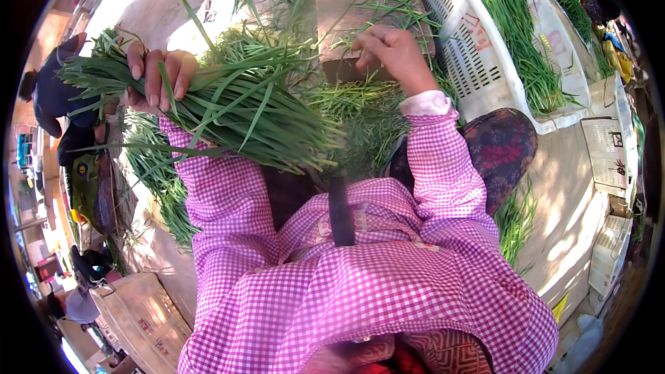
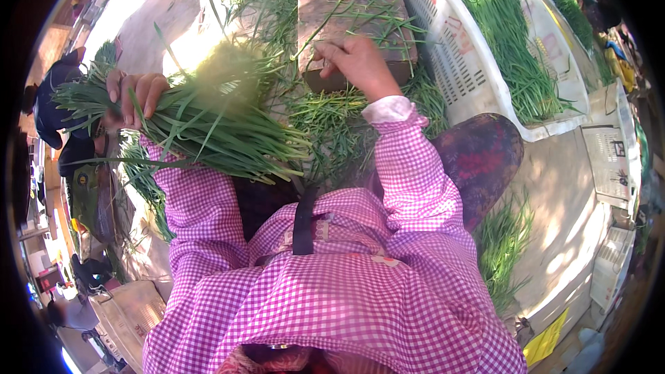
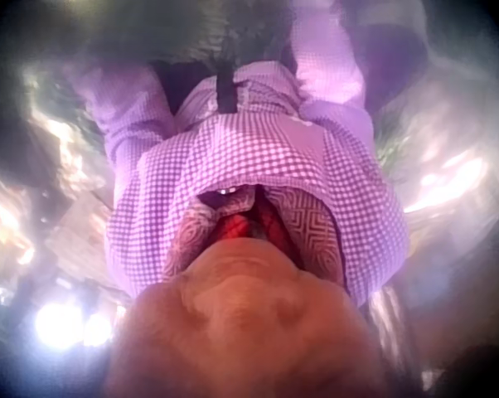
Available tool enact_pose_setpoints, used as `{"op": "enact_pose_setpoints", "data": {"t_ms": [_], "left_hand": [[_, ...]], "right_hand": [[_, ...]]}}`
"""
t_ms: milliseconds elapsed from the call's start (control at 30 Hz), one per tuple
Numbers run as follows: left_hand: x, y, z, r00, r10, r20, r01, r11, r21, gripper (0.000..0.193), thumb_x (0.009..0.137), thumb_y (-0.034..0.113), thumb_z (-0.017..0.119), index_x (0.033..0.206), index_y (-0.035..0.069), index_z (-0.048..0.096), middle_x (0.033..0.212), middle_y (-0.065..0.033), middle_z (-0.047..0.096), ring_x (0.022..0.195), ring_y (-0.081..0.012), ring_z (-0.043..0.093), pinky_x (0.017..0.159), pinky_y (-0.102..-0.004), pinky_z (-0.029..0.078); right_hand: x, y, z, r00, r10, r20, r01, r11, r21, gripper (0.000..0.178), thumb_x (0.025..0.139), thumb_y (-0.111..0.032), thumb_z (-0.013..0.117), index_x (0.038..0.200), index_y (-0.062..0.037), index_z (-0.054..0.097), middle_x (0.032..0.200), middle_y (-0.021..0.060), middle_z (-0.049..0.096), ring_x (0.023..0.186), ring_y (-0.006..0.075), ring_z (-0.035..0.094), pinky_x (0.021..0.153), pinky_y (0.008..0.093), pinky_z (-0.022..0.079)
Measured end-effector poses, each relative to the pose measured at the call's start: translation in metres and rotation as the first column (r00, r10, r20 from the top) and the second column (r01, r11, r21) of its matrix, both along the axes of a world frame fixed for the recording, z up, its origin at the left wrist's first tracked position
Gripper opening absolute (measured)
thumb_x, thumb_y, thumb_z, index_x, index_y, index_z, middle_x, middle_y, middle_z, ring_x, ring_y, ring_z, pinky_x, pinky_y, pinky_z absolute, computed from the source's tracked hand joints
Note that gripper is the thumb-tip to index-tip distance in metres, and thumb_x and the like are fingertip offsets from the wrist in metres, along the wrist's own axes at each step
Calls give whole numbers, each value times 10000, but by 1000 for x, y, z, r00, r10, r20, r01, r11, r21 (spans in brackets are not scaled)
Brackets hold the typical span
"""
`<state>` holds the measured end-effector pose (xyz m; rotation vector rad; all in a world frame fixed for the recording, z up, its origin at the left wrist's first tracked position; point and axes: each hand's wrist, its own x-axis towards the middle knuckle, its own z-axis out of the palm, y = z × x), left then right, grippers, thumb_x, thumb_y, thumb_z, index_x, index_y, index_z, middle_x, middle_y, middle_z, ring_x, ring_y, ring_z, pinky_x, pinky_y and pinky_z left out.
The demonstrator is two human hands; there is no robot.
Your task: The person cleans bundles of chives by hand, stripping away dry or yellowed leaves and placing the sorted bundles into a white plastic basket.
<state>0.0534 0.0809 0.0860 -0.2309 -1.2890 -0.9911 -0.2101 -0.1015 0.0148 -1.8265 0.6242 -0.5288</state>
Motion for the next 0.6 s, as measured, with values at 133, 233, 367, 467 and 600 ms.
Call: {"op": "enact_pose_setpoints", "data": {"t_ms": [133, 233, 367, 467, 600], "left_hand": [[8, 6, -1, 998, 31, 48, -32, 999, 4, 194, 868, 191, 537, 979, 75, 428, 709, -1, 585, 600, -99, 593, 654, -275, 493], [8, -1, -1, 999, -3, 54, 3, 1000, -2, 194, 867, 190, 537, 977, 75, 427, 714, 0, 586, 608, -99, 592, 664, -282, 493], [7, 6, -2, 999, 25, 23, -24, 999, -33, 192, 864, 182, 542, 976, 77, 427, 712, 1, 585, 617, -102, 591, 671, -282, 494], [10, 18, 5, 998, 57, 15, -57, 998, -19, 193, 857, 181, 552, 966, 79, 431, 697, 3, 582, 618, -107, 590, 668, -282, 496], [11, 8, 1, 998, 47, 51, -47, 999, 1, 176, 854, 173, 555, 949, 79, 439, 670, 3, 580, 604, -112, 587, 660, -280, 498]], "right_hand": [[-20, -4, 12, 891, 73, 448, -299, 837, 458, 294, 897, -305, 541, 969, -37, 640, 785, 44, 641, 687, 179, 651, 659, 313, 508], [-16, -7, -27, 866, 94, -491, -132, 990, -43, 237, 870, -268, 532, 964, -95, 664, 882, 70, 674, 762, 255, 654, 700, 379, 509], [0, -1, -64, 839, -76, -538, -95, 954, -284, 238, 807, -314, 614, 901, -108, 684, 888, 92, 668, 843, 280, 630, 738, 390, 484], [20, 24, -19, 870, -110, -481, -85, 927, -366, 277, 805, -325, 639, 929, -82, 689, 853, 91, 666, 844, 258, 626, 738, 368, 480], [42, 59, -40, 935, 267, 232, -299, 947, 114, 297, 818, -288, 655, 969, -32, 673, 807, 63, 666, 758, 155, 607, 714, 309, 476]]}}
